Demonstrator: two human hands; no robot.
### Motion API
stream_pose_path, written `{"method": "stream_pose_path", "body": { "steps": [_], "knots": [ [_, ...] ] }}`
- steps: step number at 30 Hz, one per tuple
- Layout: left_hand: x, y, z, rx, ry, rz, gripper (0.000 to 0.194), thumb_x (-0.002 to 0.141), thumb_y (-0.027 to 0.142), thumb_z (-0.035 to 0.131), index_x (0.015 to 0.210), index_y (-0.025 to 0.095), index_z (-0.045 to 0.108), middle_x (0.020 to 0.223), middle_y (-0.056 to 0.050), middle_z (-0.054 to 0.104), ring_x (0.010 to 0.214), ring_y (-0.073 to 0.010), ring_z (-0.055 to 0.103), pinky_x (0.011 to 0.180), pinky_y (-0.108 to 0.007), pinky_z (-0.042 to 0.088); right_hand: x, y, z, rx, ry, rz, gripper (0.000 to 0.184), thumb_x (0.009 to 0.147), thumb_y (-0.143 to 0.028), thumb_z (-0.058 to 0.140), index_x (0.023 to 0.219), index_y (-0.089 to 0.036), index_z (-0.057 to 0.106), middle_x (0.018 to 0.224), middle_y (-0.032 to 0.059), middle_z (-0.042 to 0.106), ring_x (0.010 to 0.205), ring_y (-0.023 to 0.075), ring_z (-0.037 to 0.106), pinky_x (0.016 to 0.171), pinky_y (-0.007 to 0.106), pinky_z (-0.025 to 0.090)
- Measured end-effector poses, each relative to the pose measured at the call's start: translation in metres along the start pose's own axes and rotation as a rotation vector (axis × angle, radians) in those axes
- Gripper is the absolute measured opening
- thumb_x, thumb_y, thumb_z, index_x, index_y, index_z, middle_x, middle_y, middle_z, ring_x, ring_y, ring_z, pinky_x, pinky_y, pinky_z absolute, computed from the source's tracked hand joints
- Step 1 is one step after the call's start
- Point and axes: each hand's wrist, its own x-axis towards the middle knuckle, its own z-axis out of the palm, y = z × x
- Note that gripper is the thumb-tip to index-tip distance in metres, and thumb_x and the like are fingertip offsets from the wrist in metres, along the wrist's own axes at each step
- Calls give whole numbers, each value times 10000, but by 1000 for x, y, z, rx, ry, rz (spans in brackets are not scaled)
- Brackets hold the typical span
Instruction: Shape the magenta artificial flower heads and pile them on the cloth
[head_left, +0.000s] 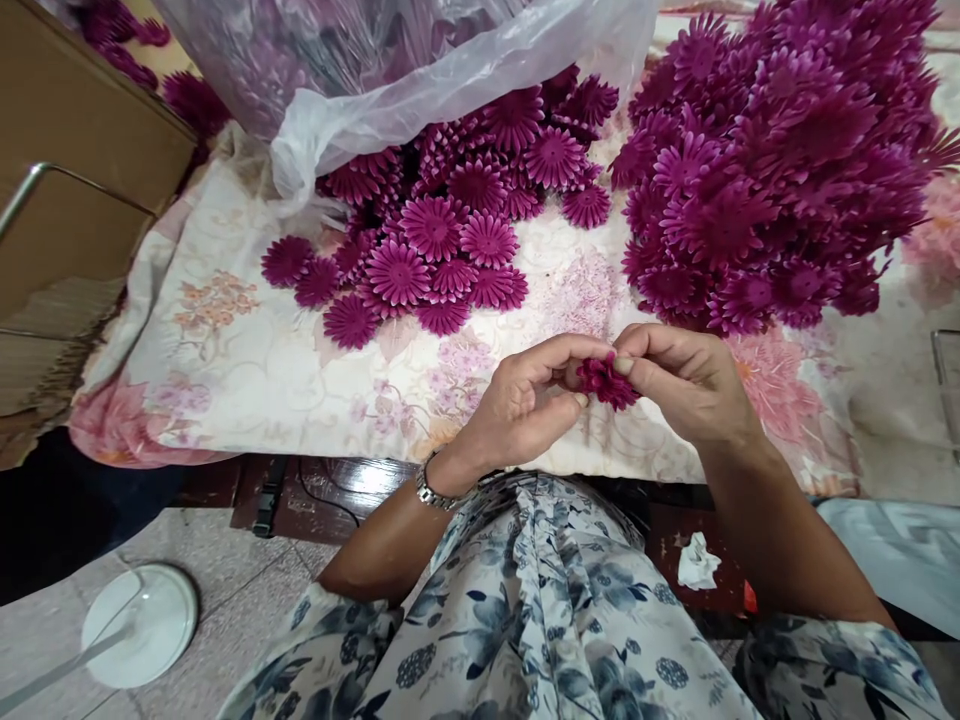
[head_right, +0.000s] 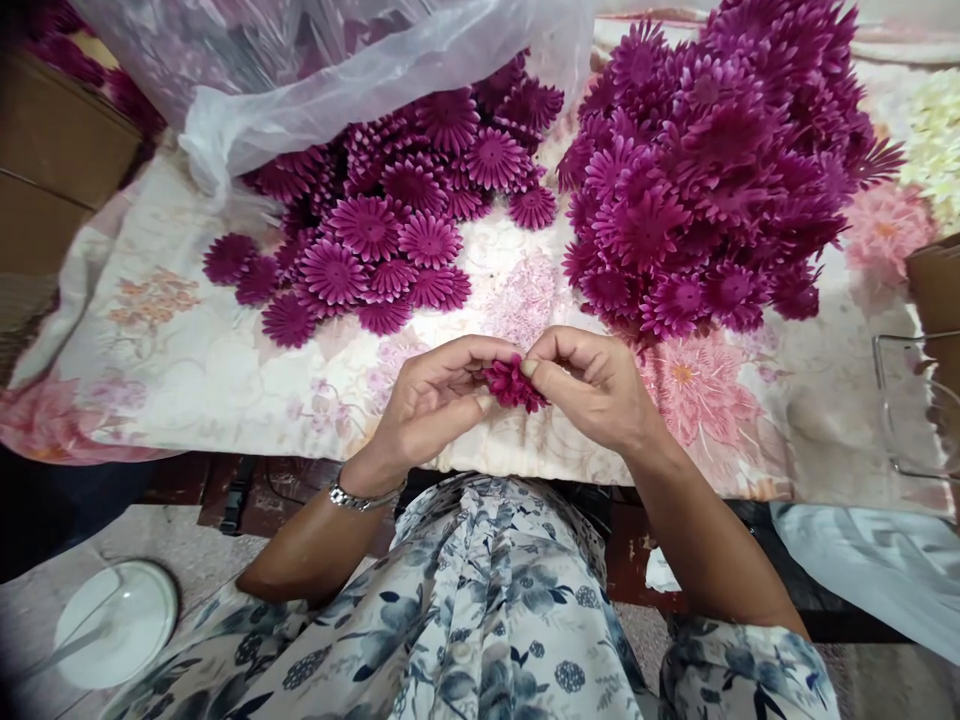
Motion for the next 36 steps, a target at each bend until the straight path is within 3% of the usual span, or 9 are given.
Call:
{"method": "stream_pose_path", "body": {
  "steps": [4, 11, 16, 24, 30, 36],
  "knots": [
    [1, 0, 0, -46, 5, 5, 225, 757, 220, 656, 973, 166, 628, 867, -28, 652, 784, -126, 612, 736, -248, 510, 2, -2, -2, 4, -53, 52, 188, 808, -283, 622, 654, -175, 616, 589, -19, 550, 538, 76, 485, 495, 215, 397],
    [5, -10, 6, -124, 46, 18, 163, 796, 254, 659, 912, 157, 598, 788, -2, 615, 689, -79, 595, 655, -195, 502, 0, -2, 1, -56, -25, -40, 133, 789, -218, 648, 660, -184, 648, 620, -11, 589, 575, 88, 529, 519, 226, 426],
    [5, -10, 4, -234, 22, -46, 254, 746, 255, 718, 950, 160, 600, 777, -5, 641, 683, -94, 619, 639, -206, 513, -4, 1, 0, -10, -62, 10, 177, 835, -269, 613, 684, -175, 605, 606, -21, 549, 561, 82, 488, 525, 231, 402],
    [4, -12, -1, -335, 121, -87, 245, 724, 249, 722, 940, 191, 620, 863, -5, 659, 732, -99, 611, 676, -215, 496, -6, 19, 6, 111, 97, -7, 218, 842, -389, 606, 730, -205, 570, 630, -24, 497, 563, 92, 431, 514, 232, 376],
    [5, -10, 5, -317, 101, -119, 290, 767, 287, 660, 1027, 186, 578, 832, -5, 616, 707, -92, 571, 666, -214, 482, -11, 10, 16, -181, 97, -117, 148, 914, -287, 496, 796, -200, 510, 634, -37, 467, 545, 78, 411, 517, 228, 351],
    [7, -9, 11, -188, 152, -184, 288, 696, 103, 588, 972, 179, 562, 783, 16, 605, 676, -78, 551, 619, -195, 441, -12, 4, 19, -462, 99, -294, 110, 909, -203, 461, 801, -208, 478, 673, -23, 498, 561, 87, 434, 527, 240, 349]
  ]
}}
